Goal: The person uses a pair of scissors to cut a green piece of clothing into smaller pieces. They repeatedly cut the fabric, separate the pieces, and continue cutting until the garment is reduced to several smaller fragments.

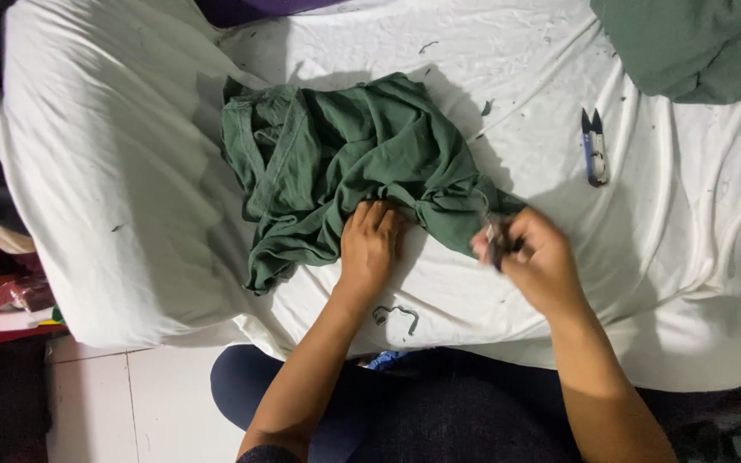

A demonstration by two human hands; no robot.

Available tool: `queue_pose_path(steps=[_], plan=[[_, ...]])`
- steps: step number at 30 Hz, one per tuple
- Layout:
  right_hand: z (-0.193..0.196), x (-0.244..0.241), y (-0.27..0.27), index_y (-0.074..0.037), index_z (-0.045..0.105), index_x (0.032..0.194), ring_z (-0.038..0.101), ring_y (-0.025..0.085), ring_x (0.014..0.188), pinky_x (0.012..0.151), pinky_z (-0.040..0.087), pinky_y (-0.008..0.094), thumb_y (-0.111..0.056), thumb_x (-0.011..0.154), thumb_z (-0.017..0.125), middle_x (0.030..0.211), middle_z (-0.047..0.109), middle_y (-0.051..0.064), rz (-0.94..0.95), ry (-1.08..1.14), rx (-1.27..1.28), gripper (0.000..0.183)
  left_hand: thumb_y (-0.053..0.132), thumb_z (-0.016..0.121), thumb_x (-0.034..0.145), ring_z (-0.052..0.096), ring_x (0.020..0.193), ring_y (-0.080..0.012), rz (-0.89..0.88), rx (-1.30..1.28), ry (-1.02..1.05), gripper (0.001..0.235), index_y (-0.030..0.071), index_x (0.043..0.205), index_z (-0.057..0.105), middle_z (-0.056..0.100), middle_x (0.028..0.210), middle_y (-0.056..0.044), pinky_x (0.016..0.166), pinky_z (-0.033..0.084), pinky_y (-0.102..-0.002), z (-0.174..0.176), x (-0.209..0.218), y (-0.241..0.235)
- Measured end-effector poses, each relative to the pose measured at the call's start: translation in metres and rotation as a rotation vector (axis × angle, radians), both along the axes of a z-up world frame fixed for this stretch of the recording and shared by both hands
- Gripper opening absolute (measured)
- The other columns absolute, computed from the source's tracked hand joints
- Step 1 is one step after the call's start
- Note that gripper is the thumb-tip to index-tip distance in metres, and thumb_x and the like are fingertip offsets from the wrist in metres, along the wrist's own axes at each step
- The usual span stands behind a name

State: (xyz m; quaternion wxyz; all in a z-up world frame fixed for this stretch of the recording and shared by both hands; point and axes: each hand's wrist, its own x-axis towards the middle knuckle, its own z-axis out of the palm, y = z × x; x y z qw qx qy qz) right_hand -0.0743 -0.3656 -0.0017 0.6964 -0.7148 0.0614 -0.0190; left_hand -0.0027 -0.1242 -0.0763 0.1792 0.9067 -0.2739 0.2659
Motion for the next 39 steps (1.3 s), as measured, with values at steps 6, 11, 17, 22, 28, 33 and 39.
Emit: queue_pose_path(steps=[6, 11, 17, 22, 28, 33, 39], plan=[[-0.013, 0.044, 0.006, -0.005, 0.047, 0.086, 0.076, 0.022, 0.090, 0.072, 0.056, 0.030, -0.007, 0.086, 0.090, 0.100, 0.078, 0.012, -0.200, -0.162, -0.338, 0.043, -0.001, 0.070, 0.084, 0.065, 0.076, -0.0418, -0.556, -0.255, 0.614, 0.009, 0.002, 0.076, 0.071, 0.067, 0.073, -0.018, 0.071, 0.049, -0.047, 0.109, -0.064, 0.003], [-0.027, 0.055, 0.021, -0.006, 0.049, 0.086, 0.074, 0.034, 0.098, 0.080, 0.058, 0.040, -0.004, 0.079, 0.091, 0.110, 0.078, 0.012, -0.239, -0.276, -0.576, 0.043, 0.020, 0.072, 0.096, 0.068, 0.068, -0.0358, -0.486, -0.401, 0.854, 0.026, 0.005, 0.075, 0.069, 0.070, 0.071, -0.014, 0.066, 0.053, -0.044, 0.109, -0.077, 0.023], [-0.027, 0.024, 0.048, -0.012, 0.050, 0.082, 0.074, 0.034, 0.085, 0.073, 0.057, 0.040, -0.002, 0.070, 0.080, 0.094, 0.077, 0.008, -0.233, -0.379, -0.694, 0.034, 0.024, 0.071, 0.096, 0.071, 0.069, -0.0269, -0.007, -0.456, 0.676, 0.028, 0.009, 0.119, 0.063, 0.072, 0.079, -0.008, 0.065, 0.056, -0.038, 0.100, -0.047, 0.021], [-0.012, -0.030, 0.076, -0.010, 0.057, 0.074, 0.078, 0.028, 0.082, 0.067, 0.061, 0.036, 0.001, 0.059, 0.085, 0.092, 0.081, 0.004, 0.149, -0.298, -0.332, 0.034, 0.029, 0.078, 0.089, 0.075, 0.092, -0.0432, 0.130, -0.681, 0.974, 0.066, 0.011, 0.147, 0.051, 0.076, 0.097, -0.025, 0.080, 0.058, -0.053, 0.066, -0.038, 0.002], [0.003, 0.023, 0.051, -0.009, 0.052, 0.086, 0.052, 0.014, 0.062, 0.052, 0.042, 0.024, -0.025, 0.086, 0.085, 0.072, 0.057, 0.005, -0.113, 0.030, -0.148, 0.037, -0.003, 0.054, 0.099, 0.063, 0.078, -0.0145, 0.012, -1.455, 0.943, 0.023, 0.007, 0.119, 0.057, 0.070, 0.105, -0.008, 0.060, 0.052, -0.025, 0.033, -0.051, 0.019], [-0.031, 0.109, 0.046, -0.004, 0.059, 0.083, 0.077, 0.021, 0.072, 0.065, 0.061, 0.033, -0.026, 0.087, 0.088, 0.075, 0.070, 0.013, -0.144, 0.215, -0.077, 0.037, 0.002, 0.053, 0.088, 0.066, 0.072, -0.0227, -0.042, -1.929, 0.948, 0.027, 0.005, 0.115, 0.052, 0.063, 0.091, -0.012, 0.058, 0.056, -0.029, 0.071, -0.056, 0.026], [-0.053, 0.161, 0.107, -0.010, 0.056, 0.077, 0.060, 0.016, 0.050, 0.044, 0.051, 0.030, -0.015, 0.071, 0.087, 0.062, 0.045, 0.001, -0.134, 0.325, 0.290, 0.032, -0.002, 0.059, 0.082, 0.069, 0.072, -0.0268, -0.126, -1.965, 0.991, 0.034, 0.005, 0.115, 0.051, 0.067, 0.087, -0.015, 0.059, 0.059, -0.034, 0.072, -0.055, 0.040]])
